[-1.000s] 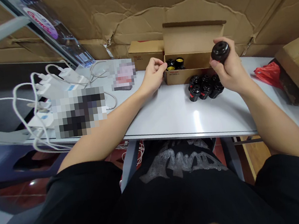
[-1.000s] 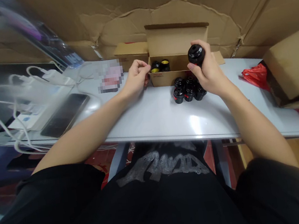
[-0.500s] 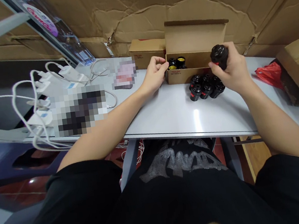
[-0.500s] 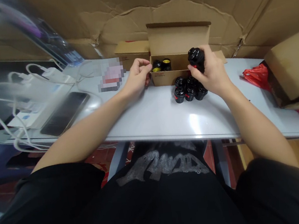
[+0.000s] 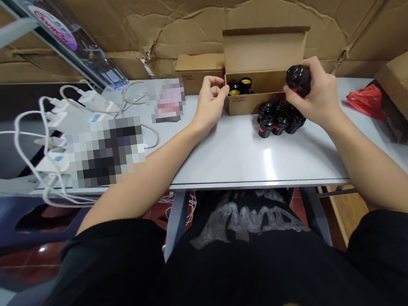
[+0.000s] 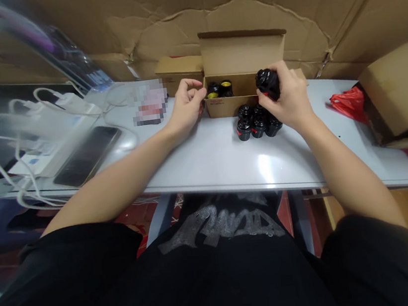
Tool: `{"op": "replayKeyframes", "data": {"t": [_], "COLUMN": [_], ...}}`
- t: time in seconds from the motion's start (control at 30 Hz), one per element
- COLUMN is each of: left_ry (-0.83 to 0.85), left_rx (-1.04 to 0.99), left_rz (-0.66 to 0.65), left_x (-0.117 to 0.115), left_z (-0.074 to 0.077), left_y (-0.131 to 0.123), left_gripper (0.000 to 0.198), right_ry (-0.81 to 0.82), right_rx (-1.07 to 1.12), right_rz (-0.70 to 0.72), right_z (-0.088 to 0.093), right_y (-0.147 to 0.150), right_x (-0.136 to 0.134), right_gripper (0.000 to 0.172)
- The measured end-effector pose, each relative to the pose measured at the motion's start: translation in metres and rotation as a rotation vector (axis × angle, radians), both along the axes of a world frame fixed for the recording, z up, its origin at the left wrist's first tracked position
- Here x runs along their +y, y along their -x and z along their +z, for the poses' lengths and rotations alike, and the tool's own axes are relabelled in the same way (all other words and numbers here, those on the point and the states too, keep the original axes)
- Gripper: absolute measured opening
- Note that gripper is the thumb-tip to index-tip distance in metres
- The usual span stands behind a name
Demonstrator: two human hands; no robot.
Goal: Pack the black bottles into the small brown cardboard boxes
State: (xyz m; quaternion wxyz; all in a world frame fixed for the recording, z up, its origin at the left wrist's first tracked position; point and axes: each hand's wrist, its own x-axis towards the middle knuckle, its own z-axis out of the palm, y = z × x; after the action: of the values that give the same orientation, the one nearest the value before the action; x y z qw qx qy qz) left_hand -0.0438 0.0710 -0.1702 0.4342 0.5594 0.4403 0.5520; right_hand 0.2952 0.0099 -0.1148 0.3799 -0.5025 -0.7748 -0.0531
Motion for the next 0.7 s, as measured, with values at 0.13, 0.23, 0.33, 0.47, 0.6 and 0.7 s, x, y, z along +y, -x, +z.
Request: {"op": "replayKeyframes", "data": {"t": [0.13, 0.23, 0.33, 0.47, 0.6, 0.7], "left_ry": [0.013, 0.012, -0.002, -0.011, -0.018, -0.008], "left_rx": [0.016, 0.015, 0.012, 0.000, 0.001, 0.000], "left_rz": [0.000, -0.006, -0.012, -0.021, -0.015, -0.022], "left_x": [-0.001, 0.001, 0.003, 0.003, 0.002, 0.001], "left_z": [0.002, 0.000, -0.001, -0.001, 0.000, 0.000], "left_y": [0.000, 0.001, 0.001, 0.000, -0.001, 0.000], "left_gripper": [0.049, 0.050, 0.049, 0.047, 0.052, 0.054], "right_ry": [0.013, 0.027, 0.024, 0.029, 0.013, 0.020], "right_rx": [-0.002, 0.004, 0.019, 0.042, 0.045, 0.049], "right_rz": [0.087, 0.103, 0.111, 0.098, 0.071, 0.022], "right_z": [0.000, -0.001, 0.001, 0.006, 0.006, 0.004], "right_y": [-0.003, -0.004, -0.002, 0.003, 0.005, 0.004], "right_x": [0.007, 0.011, 0.011, 0.006, 0.003, 0.002], "right_gripper": [0.060, 0.067, 0.068, 0.066, 0.064, 0.058]}}
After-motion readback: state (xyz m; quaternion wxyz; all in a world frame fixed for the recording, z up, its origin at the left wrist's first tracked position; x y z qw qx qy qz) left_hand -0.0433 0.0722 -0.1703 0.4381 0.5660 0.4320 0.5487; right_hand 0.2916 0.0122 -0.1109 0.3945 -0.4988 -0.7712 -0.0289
